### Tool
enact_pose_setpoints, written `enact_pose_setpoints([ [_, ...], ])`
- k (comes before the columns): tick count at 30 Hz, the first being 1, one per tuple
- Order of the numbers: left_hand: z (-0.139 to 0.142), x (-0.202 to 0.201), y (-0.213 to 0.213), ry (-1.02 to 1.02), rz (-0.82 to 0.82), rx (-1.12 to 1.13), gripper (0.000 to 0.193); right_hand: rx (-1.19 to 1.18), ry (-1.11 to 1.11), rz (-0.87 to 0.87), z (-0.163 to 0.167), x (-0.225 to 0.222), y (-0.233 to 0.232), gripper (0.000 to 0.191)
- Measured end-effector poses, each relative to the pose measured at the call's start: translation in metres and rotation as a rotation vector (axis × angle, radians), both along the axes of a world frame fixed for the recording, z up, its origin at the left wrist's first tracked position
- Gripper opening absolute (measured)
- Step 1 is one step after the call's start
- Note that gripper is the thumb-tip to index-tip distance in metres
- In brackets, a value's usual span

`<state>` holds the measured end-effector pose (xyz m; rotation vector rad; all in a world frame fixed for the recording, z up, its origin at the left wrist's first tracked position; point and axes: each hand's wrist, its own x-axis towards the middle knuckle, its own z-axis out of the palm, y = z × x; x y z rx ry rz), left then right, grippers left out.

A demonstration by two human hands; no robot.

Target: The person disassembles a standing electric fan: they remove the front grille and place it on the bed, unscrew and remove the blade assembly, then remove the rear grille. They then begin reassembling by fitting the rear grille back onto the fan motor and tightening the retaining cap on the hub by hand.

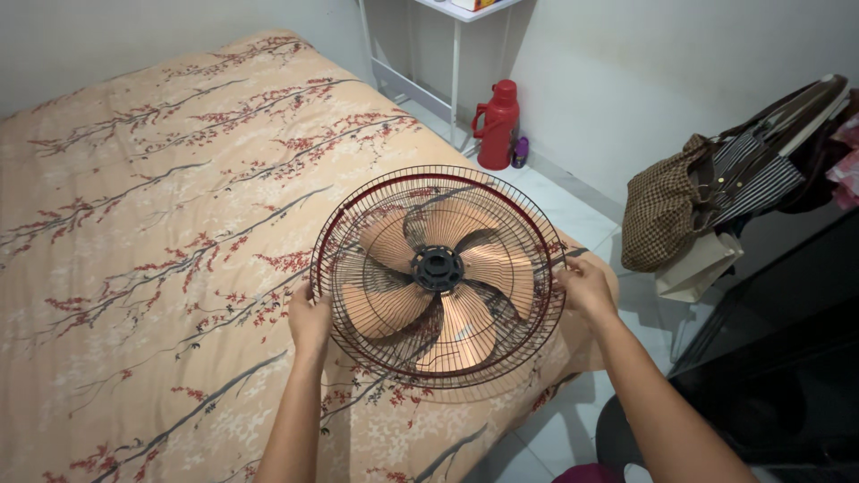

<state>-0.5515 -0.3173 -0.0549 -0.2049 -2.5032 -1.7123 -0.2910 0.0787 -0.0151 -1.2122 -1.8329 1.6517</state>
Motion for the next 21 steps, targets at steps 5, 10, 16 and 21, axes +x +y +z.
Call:
enact_pose_setpoints([
  [5,0.001,0.009,0.002,-0.124,-0.002,-0.009,0.049,0.034,0.015,0.034,-0.005,0.001,0.000,0.043],
  [10,0.010,0.014,0.002,-0.159,0.005,0.043,0.046,0.043,0.148,0.081,-0.008,-0.001,0.002,0.042],
  [16,0.010,0.012,0.002,-0.174,-0.014,0.130,0.049,0.008,0.049,0.056,-0.006,0.000,0.002,0.038],
  [21,0.007,0.010,0.001,-0.157,-0.027,0.176,0.051,-0.045,0.167,0.073,-0.009,-0.003,0.003,0.039],
])
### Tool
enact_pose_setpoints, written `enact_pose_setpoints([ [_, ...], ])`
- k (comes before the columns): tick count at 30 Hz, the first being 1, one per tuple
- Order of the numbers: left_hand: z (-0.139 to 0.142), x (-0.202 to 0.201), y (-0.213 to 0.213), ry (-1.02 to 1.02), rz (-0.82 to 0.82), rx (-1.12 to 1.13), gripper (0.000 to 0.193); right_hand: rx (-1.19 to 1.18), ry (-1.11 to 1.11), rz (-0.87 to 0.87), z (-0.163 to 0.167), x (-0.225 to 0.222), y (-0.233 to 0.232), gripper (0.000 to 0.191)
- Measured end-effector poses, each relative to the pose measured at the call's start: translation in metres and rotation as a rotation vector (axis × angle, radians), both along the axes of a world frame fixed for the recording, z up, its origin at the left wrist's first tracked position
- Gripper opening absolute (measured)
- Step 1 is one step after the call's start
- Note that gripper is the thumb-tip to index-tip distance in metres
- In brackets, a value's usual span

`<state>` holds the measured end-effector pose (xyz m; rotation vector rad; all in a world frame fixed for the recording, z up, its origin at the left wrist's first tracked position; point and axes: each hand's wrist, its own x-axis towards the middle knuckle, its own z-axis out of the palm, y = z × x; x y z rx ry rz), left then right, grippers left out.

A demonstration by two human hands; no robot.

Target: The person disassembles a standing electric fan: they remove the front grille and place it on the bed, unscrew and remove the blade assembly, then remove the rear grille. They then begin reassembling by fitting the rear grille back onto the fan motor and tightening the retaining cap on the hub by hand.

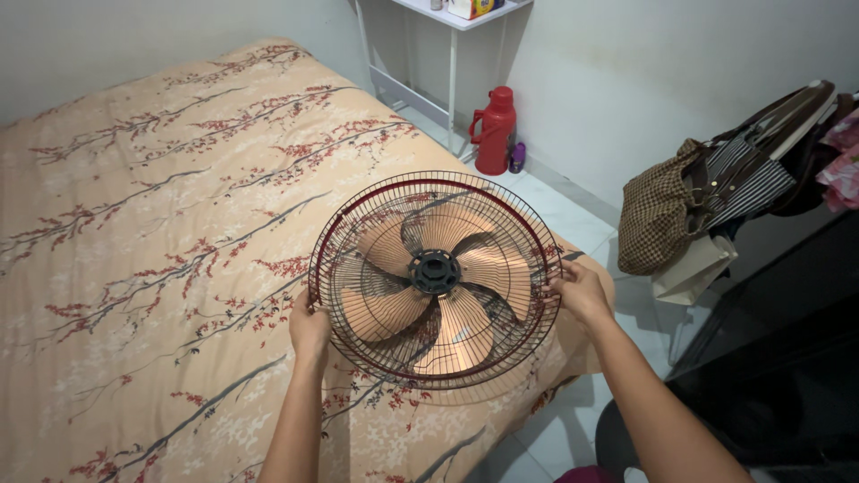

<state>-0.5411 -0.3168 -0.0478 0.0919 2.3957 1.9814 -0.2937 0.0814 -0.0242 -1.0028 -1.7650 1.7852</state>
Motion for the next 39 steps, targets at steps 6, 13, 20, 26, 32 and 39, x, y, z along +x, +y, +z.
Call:
enact_pose_setpoints([
  [6,0.000,0.001,-0.003,0.172,0.020,0.008,0.053,0.006,0.038,0.000,0.009,0.005,-0.005,0.041],
  [13,0.048,0.035,-0.005,-0.038,-0.068,0.453,0.056,-0.029,0.169,-0.082,0.040,0.039,-0.023,0.048],
  [20,0.098,0.094,0.012,0.127,-0.244,0.587,0.049,0.056,0.226,-0.179,0.057,0.121,-0.026,0.051],
  [26,0.119,0.145,0.053,-0.010,-0.387,0.494,0.037,0.111,0.374,-0.297,0.084,0.226,-0.025,0.052],
  [32,0.138,0.205,0.108,-0.107,-0.670,0.425,0.049,0.176,0.455,-0.470,0.111,0.343,-0.024,0.047],
  [39,0.150,0.291,0.174,-0.221,-0.933,0.362,0.051,0.237,0.470,-0.683,0.122,0.486,-0.032,0.048],
])
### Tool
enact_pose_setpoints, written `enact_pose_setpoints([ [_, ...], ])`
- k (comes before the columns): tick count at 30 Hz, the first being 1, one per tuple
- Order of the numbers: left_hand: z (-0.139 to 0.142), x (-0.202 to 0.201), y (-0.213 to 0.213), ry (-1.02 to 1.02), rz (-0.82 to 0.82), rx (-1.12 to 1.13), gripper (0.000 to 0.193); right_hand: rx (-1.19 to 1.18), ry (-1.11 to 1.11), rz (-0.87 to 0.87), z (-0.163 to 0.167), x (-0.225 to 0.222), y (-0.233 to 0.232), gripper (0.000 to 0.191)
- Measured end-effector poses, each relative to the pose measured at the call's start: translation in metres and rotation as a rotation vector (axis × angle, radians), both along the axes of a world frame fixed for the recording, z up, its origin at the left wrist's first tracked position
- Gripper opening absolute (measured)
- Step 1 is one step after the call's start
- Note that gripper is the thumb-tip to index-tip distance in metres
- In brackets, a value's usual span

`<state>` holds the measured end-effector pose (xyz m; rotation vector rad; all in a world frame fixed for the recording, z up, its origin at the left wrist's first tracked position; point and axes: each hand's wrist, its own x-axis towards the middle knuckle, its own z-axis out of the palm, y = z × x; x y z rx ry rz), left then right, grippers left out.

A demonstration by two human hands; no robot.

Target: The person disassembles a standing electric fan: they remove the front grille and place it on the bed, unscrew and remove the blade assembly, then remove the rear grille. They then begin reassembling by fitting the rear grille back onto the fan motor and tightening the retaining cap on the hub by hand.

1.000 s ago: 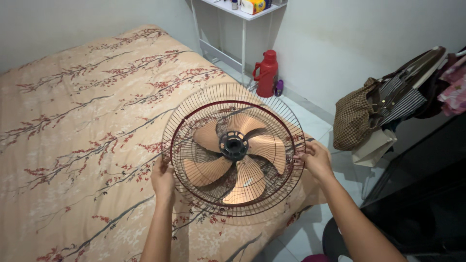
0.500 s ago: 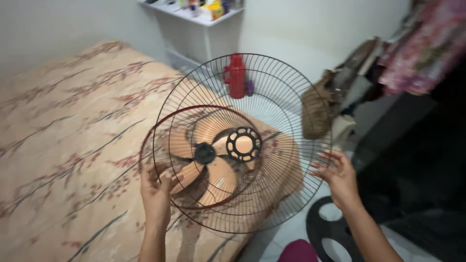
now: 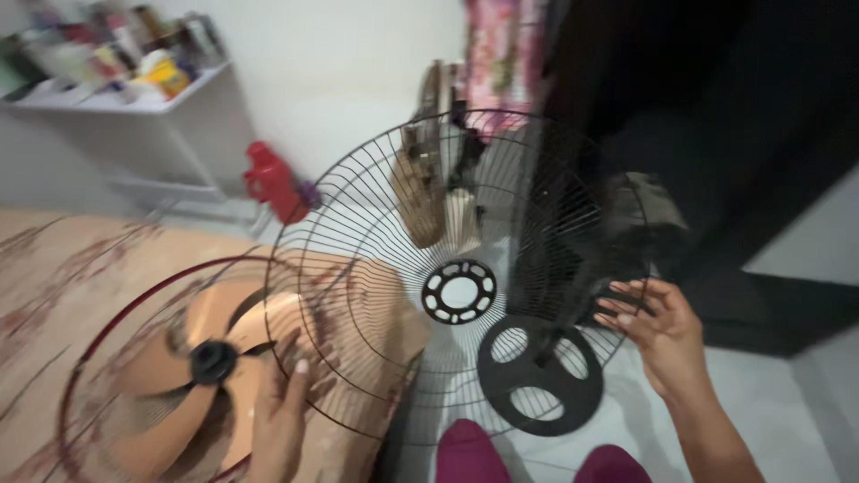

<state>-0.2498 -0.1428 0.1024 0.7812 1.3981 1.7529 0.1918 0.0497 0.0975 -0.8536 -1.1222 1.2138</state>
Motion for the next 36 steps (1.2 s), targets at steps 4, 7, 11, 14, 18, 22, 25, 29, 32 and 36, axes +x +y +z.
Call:
enact_pose_setpoints([
  [4,-0.008,0.065,0.029,-0.105,-0.039,-0.006,0.050,0.000,-0.029,-0.129,0.003,0.070,-0.016,0.047],
  [7,-0.024,0.105,0.050,-0.269,-0.113,0.041,0.048,0.018,-0.073,-0.224,0.004,0.109,-0.021,0.043],
  [11,-0.050,0.138,0.088,-0.115,-0.199,-0.052,0.045,0.021,-0.069,-0.362,0.000,0.153,-0.023,0.041],
  [14,-0.071,0.159,0.110,-0.020,-0.267,-0.094,0.043,0.052,-0.036,-0.404,-0.008,0.182,-0.017,0.041],
  [18,-0.090,0.177,0.142,0.048,-0.342,-0.073,0.045,0.107,0.003,-0.432,-0.027,0.211,-0.001,0.042],
  [22,-0.101,0.189,0.170,0.082,-0.336,-0.123,0.045,0.145,0.022,-0.427,-0.047,0.229,0.021,0.046],
  [25,-0.109,0.198,0.189,0.064,-0.331,-0.120,0.045,0.143,0.037,-0.450,-0.062,0.236,0.036,0.047],
  [29,-0.118,0.204,0.206,0.042,-0.317,-0.074,0.045,0.150,0.054,-0.450,-0.074,0.239,0.053,0.046],
  [32,-0.122,0.206,0.216,0.078,-0.314,-0.058,0.044,0.154,0.061,-0.440,-0.076,0.241,0.063,0.046],
  [36,-0.121,0.205,0.233,0.061,-0.306,-0.007,0.044,0.145,0.066,-0.444,-0.072,0.239,0.079,0.046],
])
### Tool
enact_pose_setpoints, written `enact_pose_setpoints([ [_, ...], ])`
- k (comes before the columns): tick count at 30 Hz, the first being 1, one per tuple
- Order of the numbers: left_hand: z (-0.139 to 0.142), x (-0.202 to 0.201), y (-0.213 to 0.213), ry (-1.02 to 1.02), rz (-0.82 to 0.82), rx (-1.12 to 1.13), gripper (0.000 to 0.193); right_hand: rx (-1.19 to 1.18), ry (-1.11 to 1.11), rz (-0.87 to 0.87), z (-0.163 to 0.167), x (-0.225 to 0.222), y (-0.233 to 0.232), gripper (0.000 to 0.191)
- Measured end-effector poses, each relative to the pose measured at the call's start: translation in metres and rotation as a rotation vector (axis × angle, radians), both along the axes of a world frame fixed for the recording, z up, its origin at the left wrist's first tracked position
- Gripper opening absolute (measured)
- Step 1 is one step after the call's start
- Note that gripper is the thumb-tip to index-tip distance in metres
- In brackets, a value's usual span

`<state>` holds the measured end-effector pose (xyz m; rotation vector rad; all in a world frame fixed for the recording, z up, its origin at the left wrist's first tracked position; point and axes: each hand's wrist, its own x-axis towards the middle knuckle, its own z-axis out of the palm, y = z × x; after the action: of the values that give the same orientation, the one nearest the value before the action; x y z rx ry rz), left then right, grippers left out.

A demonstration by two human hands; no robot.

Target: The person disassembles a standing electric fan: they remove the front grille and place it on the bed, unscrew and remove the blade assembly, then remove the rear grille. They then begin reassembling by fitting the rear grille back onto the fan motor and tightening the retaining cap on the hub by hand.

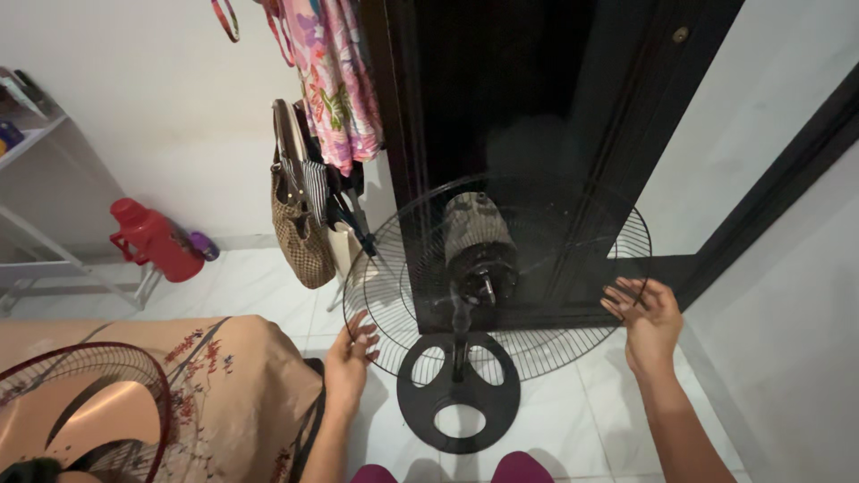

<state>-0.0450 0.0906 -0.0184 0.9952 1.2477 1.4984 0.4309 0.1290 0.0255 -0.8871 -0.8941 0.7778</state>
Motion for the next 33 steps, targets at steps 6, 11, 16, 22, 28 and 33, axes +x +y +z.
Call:
enact_pose_setpoints([
  [6,0.007,-0.002,0.015,0.014,0.008,-0.025,0.043,0.023,-0.005,-0.003,0.007,-0.005,0.015,0.046],
  [11,0.012,0.000,0.021,0.000,0.021,-0.045,0.043,0.001,-0.012,-0.011,0.006,-0.004,0.019,0.045],
  [16,0.012,0.001,0.021,0.000,0.021,-0.060,0.042,0.014,0.000,0.007,0.002,-0.003,0.022,0.046],
  [22,0.009,0.000,0.023,-0.009,0.027,-0.050,0.042,0.014,0.017,0.009,0.000,-0.003,0.023,0.048],
  [28,0.004,-0.002,0.020,-0.051,0.026,-0.030,0.042,0.008,-0.004,-0.001,0.005,-0.007,0.020,0.044],
  [33,-0.001,-0.002,0.014,-0.118,0.037,-0.010,0.044,0.042,-0.006,0.022,0.013,-0.008,0.022,0.045],
])
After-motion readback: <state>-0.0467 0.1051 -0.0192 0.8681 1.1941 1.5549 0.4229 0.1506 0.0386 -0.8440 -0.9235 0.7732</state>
